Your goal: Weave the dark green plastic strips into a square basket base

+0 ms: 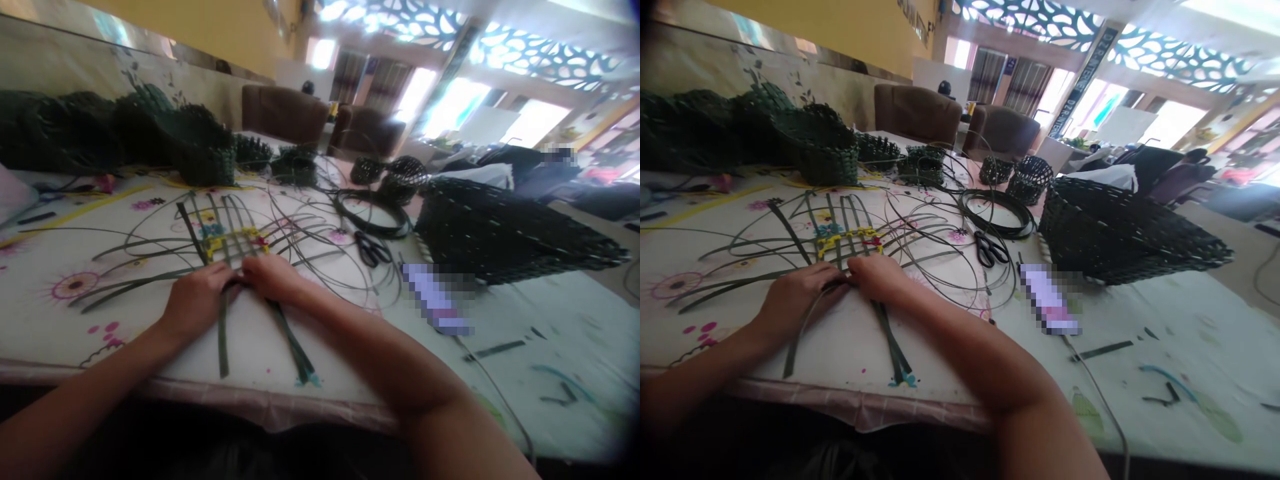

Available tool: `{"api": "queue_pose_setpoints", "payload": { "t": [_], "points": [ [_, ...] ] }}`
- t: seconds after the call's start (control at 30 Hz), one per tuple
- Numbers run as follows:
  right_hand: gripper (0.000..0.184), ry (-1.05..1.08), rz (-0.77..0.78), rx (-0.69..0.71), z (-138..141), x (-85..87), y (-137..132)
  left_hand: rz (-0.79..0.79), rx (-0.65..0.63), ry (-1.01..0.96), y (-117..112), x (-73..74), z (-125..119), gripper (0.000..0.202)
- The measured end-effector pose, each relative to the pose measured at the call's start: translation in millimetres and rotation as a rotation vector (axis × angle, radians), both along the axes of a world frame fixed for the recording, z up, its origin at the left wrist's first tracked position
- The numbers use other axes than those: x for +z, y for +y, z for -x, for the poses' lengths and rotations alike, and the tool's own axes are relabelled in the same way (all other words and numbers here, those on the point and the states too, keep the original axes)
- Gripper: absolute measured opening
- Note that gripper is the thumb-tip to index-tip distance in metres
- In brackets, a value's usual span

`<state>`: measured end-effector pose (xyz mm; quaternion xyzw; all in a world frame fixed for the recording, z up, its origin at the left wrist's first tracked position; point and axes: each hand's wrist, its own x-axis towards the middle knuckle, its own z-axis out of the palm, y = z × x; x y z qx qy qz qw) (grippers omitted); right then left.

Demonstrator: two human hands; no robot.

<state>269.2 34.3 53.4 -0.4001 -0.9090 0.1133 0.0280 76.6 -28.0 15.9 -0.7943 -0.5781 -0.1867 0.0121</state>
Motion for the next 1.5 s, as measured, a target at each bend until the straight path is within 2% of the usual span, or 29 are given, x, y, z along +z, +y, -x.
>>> {"api": "queue_pose_setpoints", "payload": {
  "t": [0.13, 0.37, 0.83, 0.97, 1.13, 1.37, 1.5],
  "points": [
    [0.016, 0.057, 0.053, 0.089, -8, 10.5, 5, 0.0, 0.023, 0.028, 2, 0.5, -2, 0.026],
    [0.015, 0.043, 0.115, 0.205, -23, 26.8, 12, 0.027, 0.028, 0.029, 4, 0.7, -2, 0.03],
    [0.025, 0.009, 0.144, 0.353, -25, 28.5, 15, 0.038, 0.044, 0.05, 3, 3.6, -4, 0.029],
    [0.034, -0.017, 0.146, 0.355, -29, 31.0, 13, 0.053, 0.038, 0.045, 3, 3.1, -5, 0.031],
    [0.035, 0.012, 0.208, 0.417, -31, 30.6, 18, 0.054, 0.053, 0.043, 4, 2.7, -5, 0.03],
    [0.038, -0.031, 0.148, 0.389, -26, 29.1, 16, 0.043, 0.047, 0.042, 4, 2.3, -6, 0.031],
    [0.041, -0.03, 0.206, 0.399, -31, 33.9, 15, 0.037, 0.05, 0.036, 3, 2.3, -6, 0.031]
  ]
}}
